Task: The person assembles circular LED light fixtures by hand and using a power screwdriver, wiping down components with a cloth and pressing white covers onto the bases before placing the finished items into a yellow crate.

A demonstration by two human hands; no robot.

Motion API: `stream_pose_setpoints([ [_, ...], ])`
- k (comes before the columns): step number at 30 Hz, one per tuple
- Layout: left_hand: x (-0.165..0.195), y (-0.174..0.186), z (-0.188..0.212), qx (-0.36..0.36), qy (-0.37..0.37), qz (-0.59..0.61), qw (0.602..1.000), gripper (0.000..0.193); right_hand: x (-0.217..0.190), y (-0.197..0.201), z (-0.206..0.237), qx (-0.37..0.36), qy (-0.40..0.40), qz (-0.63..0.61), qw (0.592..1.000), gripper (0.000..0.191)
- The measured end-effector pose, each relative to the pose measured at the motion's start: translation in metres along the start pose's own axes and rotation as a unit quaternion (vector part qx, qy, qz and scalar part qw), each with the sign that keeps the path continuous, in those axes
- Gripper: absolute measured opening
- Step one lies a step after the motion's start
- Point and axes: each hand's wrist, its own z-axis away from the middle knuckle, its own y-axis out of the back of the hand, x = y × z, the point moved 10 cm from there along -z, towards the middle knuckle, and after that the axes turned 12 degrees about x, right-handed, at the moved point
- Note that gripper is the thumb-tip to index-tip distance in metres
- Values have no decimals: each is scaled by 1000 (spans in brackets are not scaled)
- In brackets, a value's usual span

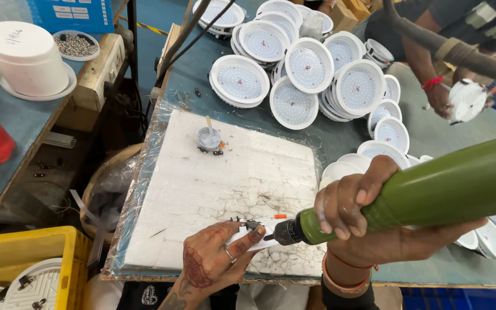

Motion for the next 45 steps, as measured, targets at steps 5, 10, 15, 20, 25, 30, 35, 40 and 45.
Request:
stream_pose_setpoints([
  [5,1,0,-3,0,4,15,1000,65,6,-5,4,2,-17,4,1000,109],
  [10,6,1,-3,1,-11,12,1000,63,9,1,5,28,9,8,1000,108],
  [15,5,-2,-2,-4,-8,21,1000,62,3,-6,3,-7,-14,9,1000,106],
  [20,5,-4,0,-2,-14,13,1000,63,4,-7,7,7,-12,17,1000,106],
  [25,7,-6,2,-4,-22,6,1000,62,5,-7,8,8,-11,15,1000,105],
  [30,7,-10,1,-10,-24,-9,1000,62,5,-11,17,20,-16,17,1000,104],
  [35,3,-13,-7,-7,-1,-14,1000,63,10,-14,16,-2,-33,51,998,103],
  [40,4,-12,-12,-4,8,-20,1000,62,15,-13,23,4,-43,83,996,103],
  [45,9,-20,-12,-17,11,-13,1000,60,12,-13,31,4,-39,107,993,108],
])
